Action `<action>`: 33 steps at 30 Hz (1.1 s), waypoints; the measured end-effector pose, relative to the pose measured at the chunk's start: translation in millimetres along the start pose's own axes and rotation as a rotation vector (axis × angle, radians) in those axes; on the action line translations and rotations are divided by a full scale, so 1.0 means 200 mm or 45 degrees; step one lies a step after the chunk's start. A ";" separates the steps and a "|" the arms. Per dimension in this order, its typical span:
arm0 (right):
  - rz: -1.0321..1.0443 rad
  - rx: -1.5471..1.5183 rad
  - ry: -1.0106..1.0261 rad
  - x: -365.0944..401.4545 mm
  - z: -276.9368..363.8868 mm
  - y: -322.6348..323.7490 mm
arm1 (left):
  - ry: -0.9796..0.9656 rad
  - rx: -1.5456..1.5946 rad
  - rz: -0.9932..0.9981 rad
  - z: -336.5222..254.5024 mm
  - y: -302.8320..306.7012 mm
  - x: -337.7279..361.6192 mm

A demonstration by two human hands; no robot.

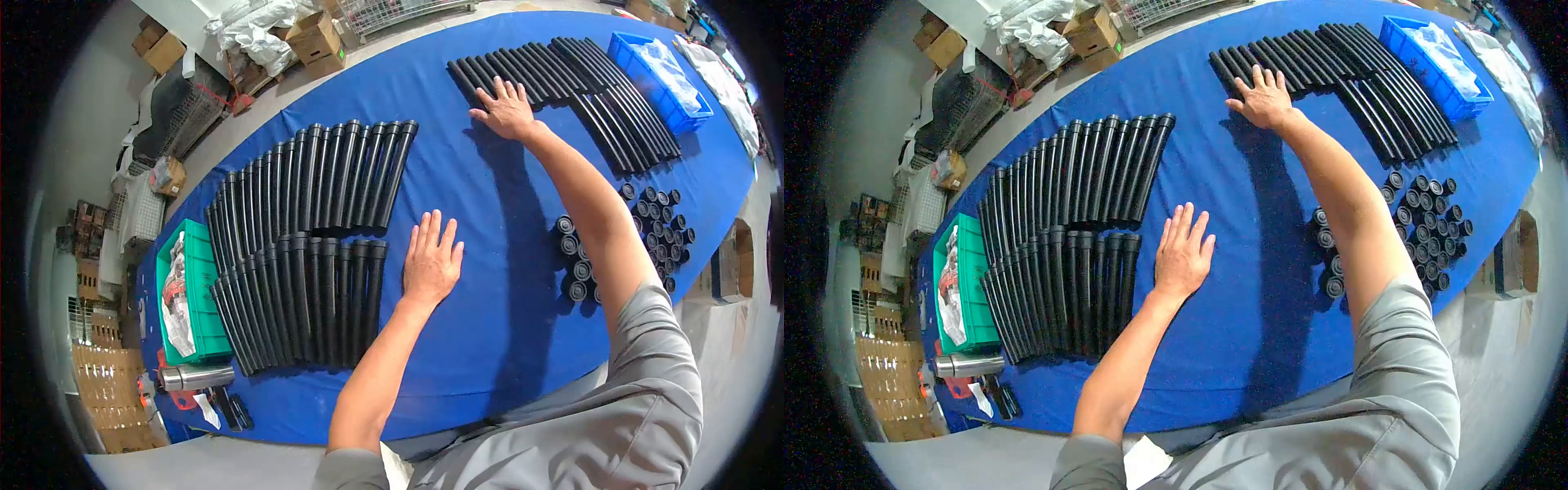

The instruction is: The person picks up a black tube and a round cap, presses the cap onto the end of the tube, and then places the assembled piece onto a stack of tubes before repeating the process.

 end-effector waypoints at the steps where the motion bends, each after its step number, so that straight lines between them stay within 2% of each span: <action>1: 0.049 -0.020 0.000 -0.03 0.00 -0.04 | 0.001 0.000 0.004 0.00 0.00 0.00; 6: -0.064 -0.016 0.000 -0.04 0.03 -0.05 | 0.011 0.012 0.032 -0.01 0.00 0.00; 10: 0.005 -0.064 0.058 0.00 0.10 -0.03 | 0.015 0.024 0.054 -0.01 0.00 0.00; 13: -0.099 -0.147 0.025 -0.03 0.09 -0.01 | 0.014 0.015 0.057 -0.01 0.00 0.00; 17: 0.119 -0.261 0.061 -0.12 0.08 -0.04 | 0.024 0.021 0.065 -0.01 0.00 0.00; 25: 0.077 -0.113 0.020 -0.13 0.18 -0.08 | 0.023 0.008 0.052 -0.01 0.00 0.00; 33: 0.061 -0.201 -0.045 -0.01 0.23 -0.07 | 0.026 0.106 -0.007 0.01 0.02 0.01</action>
Point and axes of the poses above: each hand's wrist, its own x-axis away from the middle knuckle, its own y-axis out of the back of the hand, z = x × y, the point moved 9 cm from there along -x, towards the middle knuckle, and after that the axes turned 10 degrees about z, right-handed, at the moved point
